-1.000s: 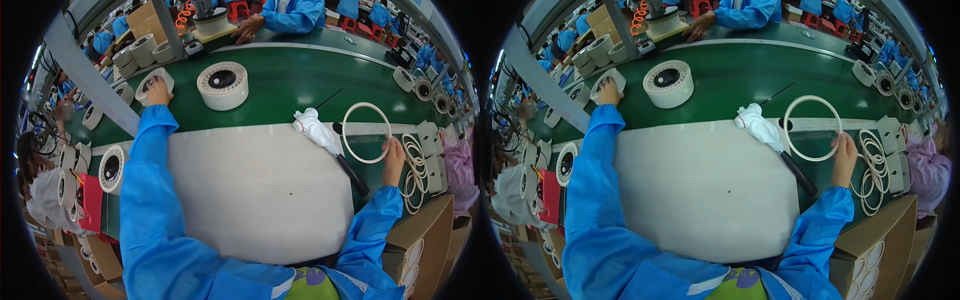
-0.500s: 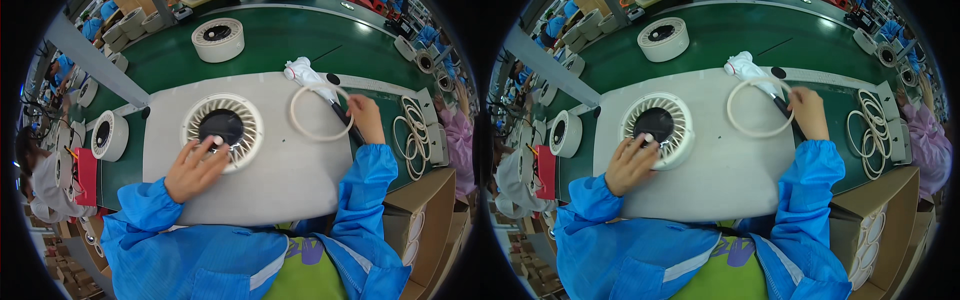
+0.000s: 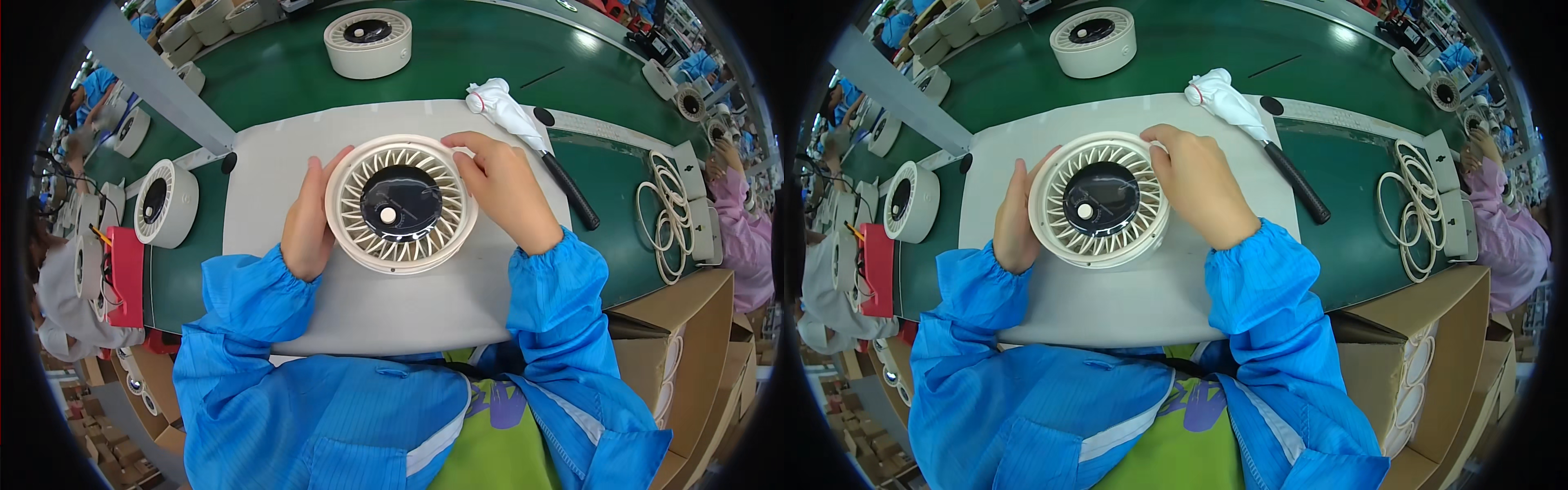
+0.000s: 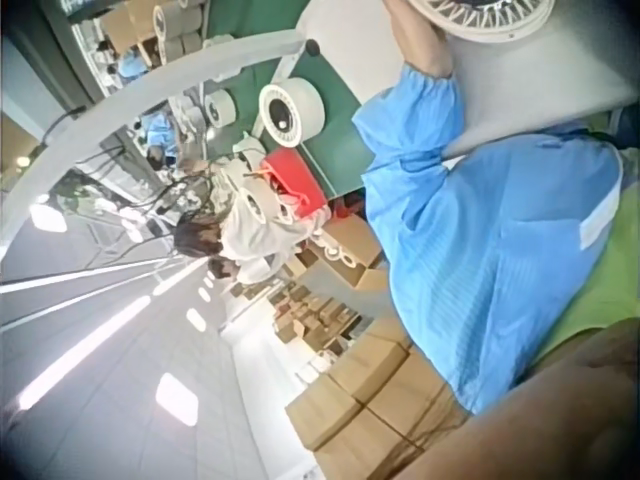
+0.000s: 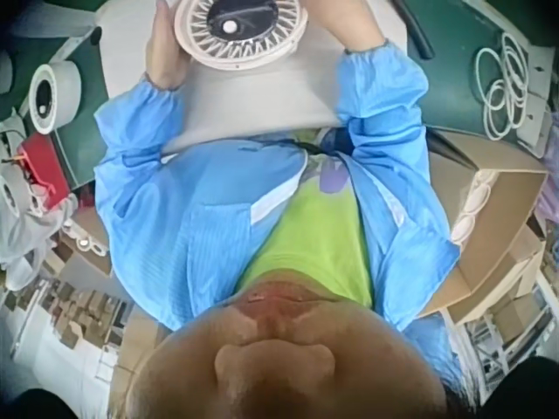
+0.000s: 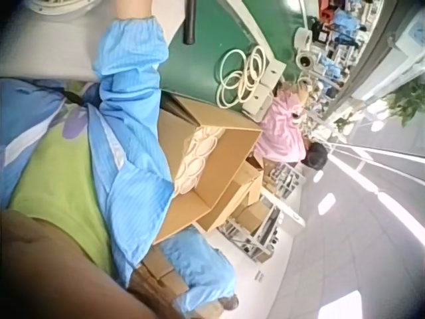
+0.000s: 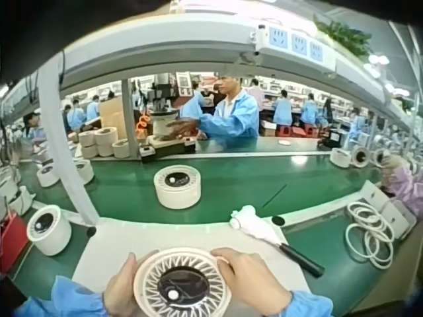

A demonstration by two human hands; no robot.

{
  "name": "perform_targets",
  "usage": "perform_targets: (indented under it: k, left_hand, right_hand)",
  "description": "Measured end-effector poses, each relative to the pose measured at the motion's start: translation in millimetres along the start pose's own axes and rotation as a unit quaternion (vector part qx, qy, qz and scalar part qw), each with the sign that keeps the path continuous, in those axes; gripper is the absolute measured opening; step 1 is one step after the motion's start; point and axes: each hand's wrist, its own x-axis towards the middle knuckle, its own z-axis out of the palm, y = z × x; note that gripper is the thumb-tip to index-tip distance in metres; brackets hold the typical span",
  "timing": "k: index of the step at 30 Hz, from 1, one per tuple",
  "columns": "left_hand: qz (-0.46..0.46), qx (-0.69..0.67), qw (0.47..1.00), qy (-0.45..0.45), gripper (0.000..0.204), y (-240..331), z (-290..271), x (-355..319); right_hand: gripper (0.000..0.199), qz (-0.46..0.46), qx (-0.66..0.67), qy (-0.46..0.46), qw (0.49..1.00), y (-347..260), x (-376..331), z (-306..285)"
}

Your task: The person fastens a waist strap, unloads rubber rings from a cardboard box onto the table, and repeatedly takes circular fan units from a conveyor belt. They install a rubber ring onto each fan unit by hand and push the assembled units back onto the conveyor belt.

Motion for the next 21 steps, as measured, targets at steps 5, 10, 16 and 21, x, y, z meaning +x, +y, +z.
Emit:
perform_targets:
  k: [5,10,16,21]
  left_hand:
    - [0.075,0.36,0.93,-0.028,0.044,18.0,-11.4,-0.3]
    - [-0.081,0.836,0.54,-0.049,0.035,50.8,37.3,13.7]
    - [0.343,0.703,0.618,-0.08,0.035,21.9,18.0,28.1]
    - [0.258,0.676,0.67,-0.164,0.042,18.0,15.0,32.6]
  right_hand:
    - [0.023,-0.03,-0.22,-0.051,0.974,-21.5,-1.3,-4.7]
    - [0.034,-0.063,-0.238,0.04,0.968,-21.9,1.2,35.4]
    - [0.041,-0.099,-0.247,0.023,0.964,-23.1,1.1,40.6]
    - [0.047,-0.073,-0.071,-0.048,0.994,-12.7,-0.1,28.9]
